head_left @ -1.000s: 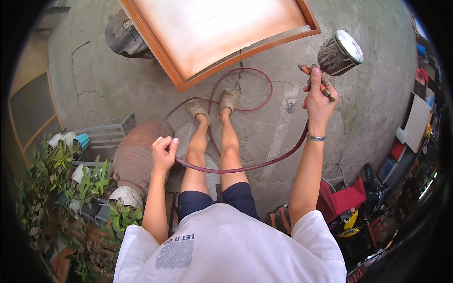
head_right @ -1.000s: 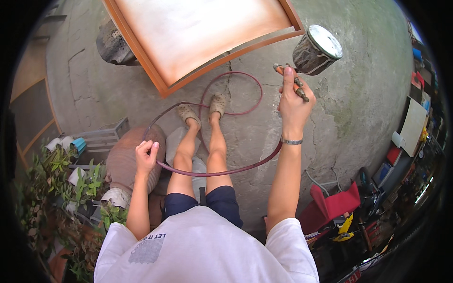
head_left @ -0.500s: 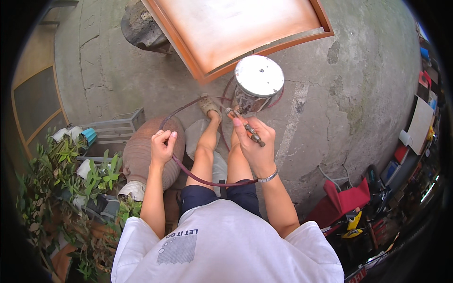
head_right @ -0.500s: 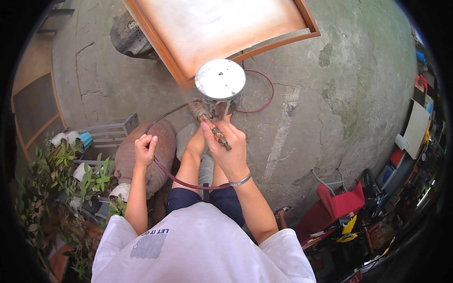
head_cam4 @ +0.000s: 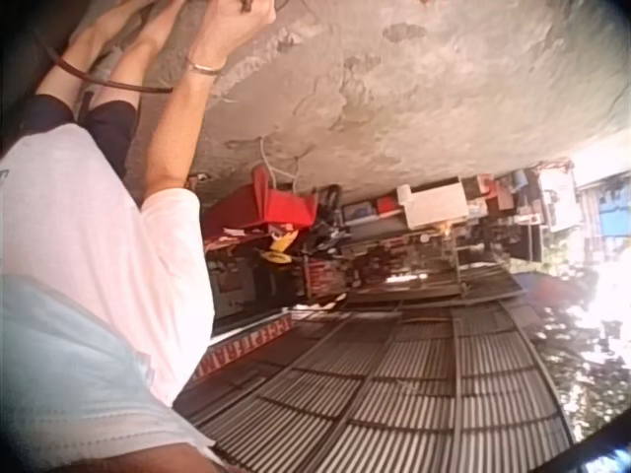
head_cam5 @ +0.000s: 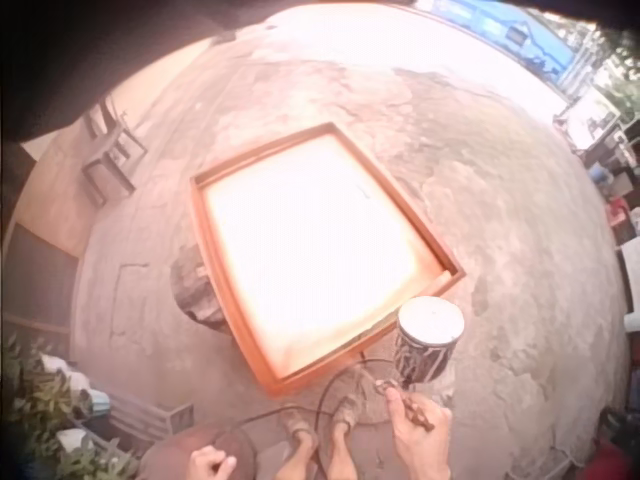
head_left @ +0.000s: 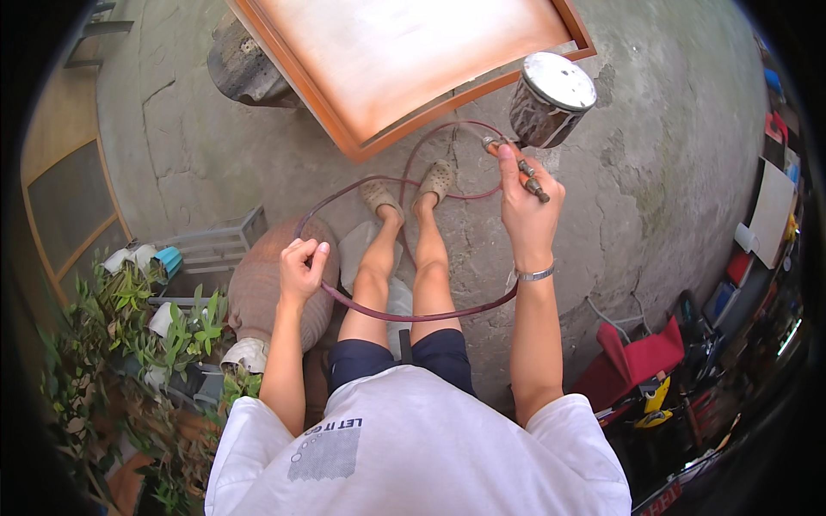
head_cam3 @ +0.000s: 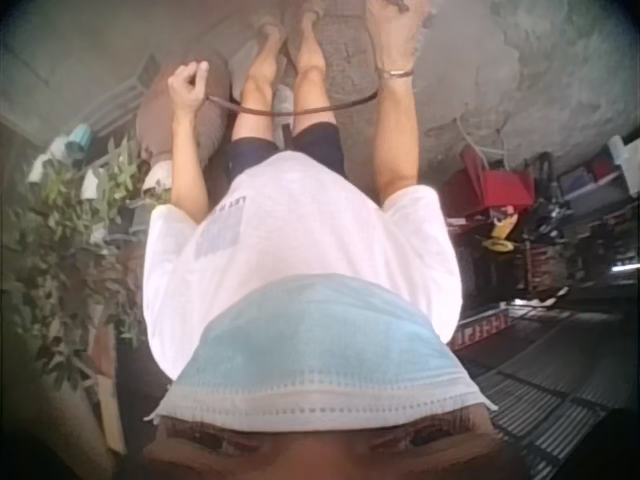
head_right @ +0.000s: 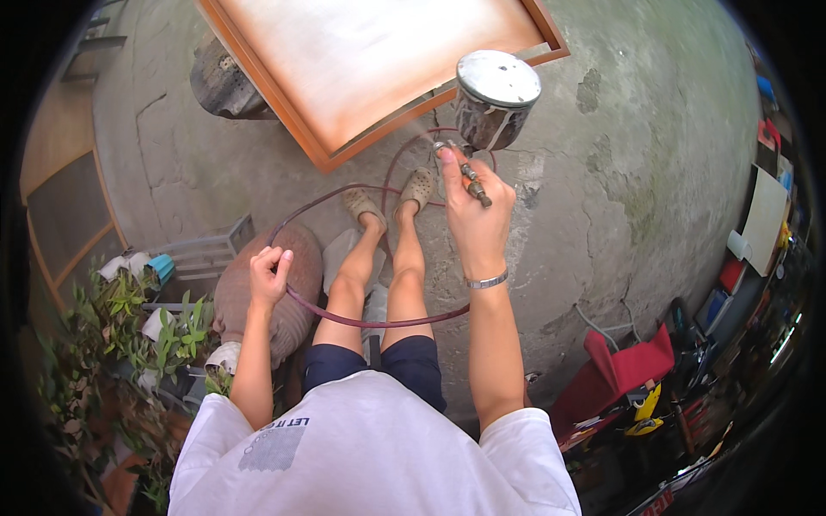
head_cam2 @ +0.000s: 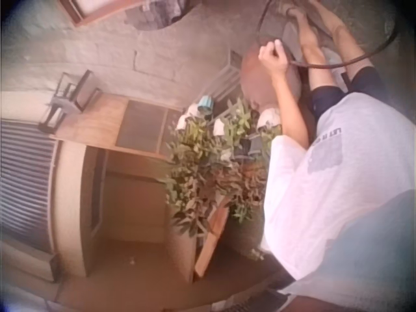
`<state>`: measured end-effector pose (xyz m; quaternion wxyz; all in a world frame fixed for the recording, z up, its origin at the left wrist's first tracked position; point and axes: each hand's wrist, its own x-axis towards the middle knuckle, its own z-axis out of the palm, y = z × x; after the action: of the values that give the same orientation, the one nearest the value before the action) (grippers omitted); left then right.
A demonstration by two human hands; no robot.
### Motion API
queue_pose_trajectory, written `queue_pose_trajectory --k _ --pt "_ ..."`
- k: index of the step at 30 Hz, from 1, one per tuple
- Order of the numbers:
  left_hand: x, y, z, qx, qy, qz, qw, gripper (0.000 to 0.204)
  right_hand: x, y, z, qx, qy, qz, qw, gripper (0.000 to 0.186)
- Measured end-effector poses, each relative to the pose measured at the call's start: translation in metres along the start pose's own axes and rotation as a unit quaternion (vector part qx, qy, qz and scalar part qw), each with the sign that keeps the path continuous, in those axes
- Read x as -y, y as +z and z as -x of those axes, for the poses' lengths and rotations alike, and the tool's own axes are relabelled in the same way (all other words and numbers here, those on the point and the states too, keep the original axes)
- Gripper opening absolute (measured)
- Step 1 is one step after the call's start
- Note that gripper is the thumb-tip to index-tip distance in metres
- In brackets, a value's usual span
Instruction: The person uses a spray gun to apply a light-colored finish to a wooden table top. They move around the table to cover the surface and edges, then spray the underside and legs.
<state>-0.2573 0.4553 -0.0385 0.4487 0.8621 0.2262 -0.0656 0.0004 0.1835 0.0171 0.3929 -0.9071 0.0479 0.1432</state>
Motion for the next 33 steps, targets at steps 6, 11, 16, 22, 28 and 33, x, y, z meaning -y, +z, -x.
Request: queue_pose_trajectory --k 6,11,16,22,28,33 --pt "-0.024 0.02 -0.013 0.007 0.011 -0.01 1.0 0.04 -0.056 -0.038 -0.08 -0.111 -0.015 -0.04 0.993 0.042" --pt "-0.052 0.037 -0.024 0.026 -0.001 -0.006 1.0 0.039 -0.074 -0.078 -0.135 -0.162 0.026 -0.022 0.986 0.042" --pt "-0.065 0.054 -0.032 0.034 -0.012 0.017 0.999 0.036 -0.093 -0.113 -0.174 -0.218 0.035 -0.036 0.975 0.04" --pt "-0.071 0.059 -0.035 0.041 -0.025 0.022 0.999 0.034 -0.114 -0.135 -0.184 -0.336 0.031 -0.071 0.939 0.041" --pt "-0.064 0.05 -0.029 0.035 -0.024 0.01 0.999 0.037 -0.131 -0.122 -0.154 -0.284 0.102 -0.118 0.946 0.048" --pt "-0.044 0.03 -0.021 0.016 -0.012 -0.025 0.999 0.04 -0.121 -0.084 -0.09 -0.211 0.082 -0.184 0.956 0.048"
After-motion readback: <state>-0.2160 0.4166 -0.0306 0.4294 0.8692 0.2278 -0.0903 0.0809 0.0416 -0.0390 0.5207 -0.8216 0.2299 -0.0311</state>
